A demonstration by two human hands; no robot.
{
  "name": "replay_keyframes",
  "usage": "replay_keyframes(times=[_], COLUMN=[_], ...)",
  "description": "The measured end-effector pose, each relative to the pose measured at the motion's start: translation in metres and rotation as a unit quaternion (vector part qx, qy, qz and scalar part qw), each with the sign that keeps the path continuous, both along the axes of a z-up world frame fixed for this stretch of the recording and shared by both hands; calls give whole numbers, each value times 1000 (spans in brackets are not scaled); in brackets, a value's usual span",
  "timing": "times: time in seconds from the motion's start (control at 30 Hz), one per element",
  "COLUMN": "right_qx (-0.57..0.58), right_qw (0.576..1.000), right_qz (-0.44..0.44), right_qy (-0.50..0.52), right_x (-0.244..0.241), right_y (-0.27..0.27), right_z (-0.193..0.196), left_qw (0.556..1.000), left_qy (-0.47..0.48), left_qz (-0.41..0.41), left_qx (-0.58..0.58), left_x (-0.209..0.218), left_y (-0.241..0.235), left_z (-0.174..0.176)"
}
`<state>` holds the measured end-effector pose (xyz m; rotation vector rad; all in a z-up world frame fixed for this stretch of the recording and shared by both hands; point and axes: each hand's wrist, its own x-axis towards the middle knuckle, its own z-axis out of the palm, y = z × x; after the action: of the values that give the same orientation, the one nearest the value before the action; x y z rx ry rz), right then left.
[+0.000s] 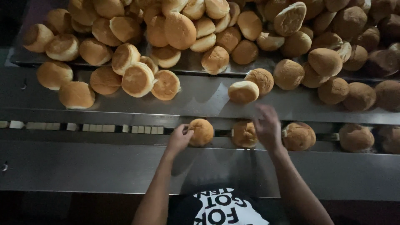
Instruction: The person picks up round bread buns from a large pile on a metal surface and places them one by one onto a moving conveyor belt. The buns are arranged in a single file line as they travel along the belt.
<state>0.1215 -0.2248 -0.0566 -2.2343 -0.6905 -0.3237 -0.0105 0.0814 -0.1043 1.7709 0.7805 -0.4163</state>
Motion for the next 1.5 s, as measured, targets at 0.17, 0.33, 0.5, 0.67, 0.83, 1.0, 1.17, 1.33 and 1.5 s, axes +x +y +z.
replay_keyframes(times=[0.17,0.33,0.5,0.67,0.83,1.0,1.17,1.33,1.5], right_qx=[1,16,58,150,-238,-149,65,20,-87], right_qw=[997,996,996,945,955,984,975,978,939], right_qz=[-66,-53,12,163,-93,-83,-106,145,332], right_qy=[-44,67,63,242,-148,57,185,148,11], right_x=[75,69,-8,-74,82,139,126,-21,-73], right_y=[19,52,88,118,38,8,21,101,153], right_z=[-21,-29,-24,34,-26,-44,-67,5,-2], left_qw=[977,934,952,907,983,937,912,881,814], left_qy=[-53,-198,-162,-142,-99,-81,-198,-226,-190], left_qz=[-89,-55,183,318,151,-110,-30,3,-92], left_qx=[187,293,-184,-237,-42,322,357,416,540], left_x=[-7,-14,-13,-25,-26,-21,-31,1,55], left_y=[-42,-75,-61,-22,-24,-62,-54,11,51], left_z=[54,73,132,108,41,69,77,76,81])
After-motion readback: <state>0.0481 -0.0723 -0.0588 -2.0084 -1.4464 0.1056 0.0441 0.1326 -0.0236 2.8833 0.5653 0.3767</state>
